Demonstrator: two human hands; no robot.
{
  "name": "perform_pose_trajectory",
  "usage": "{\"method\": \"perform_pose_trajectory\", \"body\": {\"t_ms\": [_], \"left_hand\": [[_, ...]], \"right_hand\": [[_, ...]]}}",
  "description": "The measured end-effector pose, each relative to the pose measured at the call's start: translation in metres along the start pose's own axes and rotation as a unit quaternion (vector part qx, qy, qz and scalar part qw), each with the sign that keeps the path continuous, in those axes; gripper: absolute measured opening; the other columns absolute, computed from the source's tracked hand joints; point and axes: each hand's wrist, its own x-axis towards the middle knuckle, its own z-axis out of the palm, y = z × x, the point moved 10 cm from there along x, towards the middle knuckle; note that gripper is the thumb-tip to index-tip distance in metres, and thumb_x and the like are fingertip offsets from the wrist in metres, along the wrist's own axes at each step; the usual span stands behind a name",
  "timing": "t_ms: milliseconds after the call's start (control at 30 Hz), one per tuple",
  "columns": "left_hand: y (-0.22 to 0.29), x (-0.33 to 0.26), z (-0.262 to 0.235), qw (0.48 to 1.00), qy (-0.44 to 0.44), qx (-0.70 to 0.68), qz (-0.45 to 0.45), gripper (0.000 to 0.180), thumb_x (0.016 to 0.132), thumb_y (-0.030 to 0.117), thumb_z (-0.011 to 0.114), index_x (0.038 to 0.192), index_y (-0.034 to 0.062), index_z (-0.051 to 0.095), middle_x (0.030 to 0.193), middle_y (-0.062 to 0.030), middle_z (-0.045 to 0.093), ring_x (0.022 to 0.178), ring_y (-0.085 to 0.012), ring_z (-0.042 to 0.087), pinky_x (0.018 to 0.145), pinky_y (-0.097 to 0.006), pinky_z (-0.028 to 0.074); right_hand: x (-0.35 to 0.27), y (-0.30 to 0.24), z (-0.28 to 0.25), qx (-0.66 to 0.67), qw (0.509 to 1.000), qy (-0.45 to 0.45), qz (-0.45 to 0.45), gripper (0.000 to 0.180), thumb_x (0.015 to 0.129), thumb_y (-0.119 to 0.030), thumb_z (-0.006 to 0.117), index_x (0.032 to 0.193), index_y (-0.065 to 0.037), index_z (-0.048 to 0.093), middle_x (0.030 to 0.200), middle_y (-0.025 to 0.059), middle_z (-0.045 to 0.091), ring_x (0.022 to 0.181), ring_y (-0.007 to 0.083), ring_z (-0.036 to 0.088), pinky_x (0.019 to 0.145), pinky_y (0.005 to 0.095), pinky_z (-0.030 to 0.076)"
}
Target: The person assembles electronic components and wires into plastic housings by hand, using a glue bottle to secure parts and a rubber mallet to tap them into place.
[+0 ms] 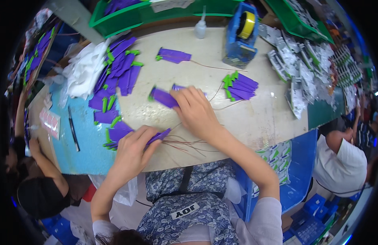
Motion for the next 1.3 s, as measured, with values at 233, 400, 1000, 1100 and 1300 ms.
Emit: {"method": "perform_pose_trajectory", "body": {"t_ms": [233, 400, 1000, 1100, 1300], "left_hand": [[-0.01, 0.013, 0.002, 0.999, 0.006, 0.022, -0.024, 0.018, 0.086, 0.013, 0.063, 0.1, 0.0026, 0.057, 0.125, -0.0161, 0.056, 0.077, -0.0367, 0.064, 0.068, -0.044, 0.05], [0.01, -0.005, 0.003, 0.994, 0.013, 0.039, 0.106, 0.022, 0.085, 0.014, 0.063, 0.103, 0.0019, 0.058, 0.096, -0.0151, 0.065, 0.073, -0.0314, 0.064, 0.065, -0.041, 0.049], [0.021, -0.023, 0.045, 0.978, -0.106, 0.154, 0.09, 0.022, 0.081, 0.008, 0.059, 0.102, 0.0009, 0.055, 0.129, -0.0186, 0.054, 0.073, -0.0274, 0.064, 0.066, -0.037, 0.05], [0.017, -0.02, 0.025, 0.993, -0.026, -0.027, 0.11, 0.02, 0.086, 0.011, 0.057, 0.104, 0.0029, 0.055, 0.105, -0.0192, 0.064, 0.069, -0.0315, 0.063, 0.064, -0.038, 0.05], [-0.01, 0.0, 0.013, 0.995, -0.043, -0.071, -0.051, 0.029, 0.089, 0.022, 0.061, 0.112, 0.0065, 0.055, 0.072, -0.0151, 0.062, 0.066, -0.0354, 0.063, 0.058, -0.042, 0.047]], "right_hand": [[-0.05, 0.116, -0.114, -0.198, 0.962, 0.077, 0.169, 0.028, 0.077, -0.006, 0.071, 0.101, 0.003, 0.061, 0.095, 0.017, 0.062, 0.085, 0.0311, 0.059, 0.077, 0.0391, 0.048], [-0.057, 0.142, -0.126, -0.057, 0.962, 0.043, 0.263, 0.018, 0.079, -0.003, 0.069, 0.094, 0.003, 0.065, 0.09, 0.0158, 0.063, 0.082, 0.0257, 0.061, 0.074, 0.0344, 0.048], [-0.02, -0.028, -0.019, 0.062, 0.997, -0.029, 0.042, 0.019, 0.072, -0.001, 0.071, 0.091, -0.001, 0.069, 0.08, 0.0104, 0.062, 0.07, 0.0285, 0.058, 0.069, 0.0378, 0.048], [-0.026, -0.023, -0.008, 0.095, 0.989, -0.088, 0.065, 0.024, 0.072, 0.003, 0.072, 0.092, 0.0, 0.058, 0.085, 0.0077, 0.059, 0.07, 0.0209, 0.057, 0.07, 0.0334, 0.047], [-0.052, -0.004, 0.014, 0.508, 0.78, -0.087, 0.354, 0.03, 0.075, 0.006, 0.073, 0.09, -0.004, 0.048, 0.086, 0.0039, 0.059, 0.08, 0.0077, 0.055, 0.071, 0.0237, 0.045]]}}
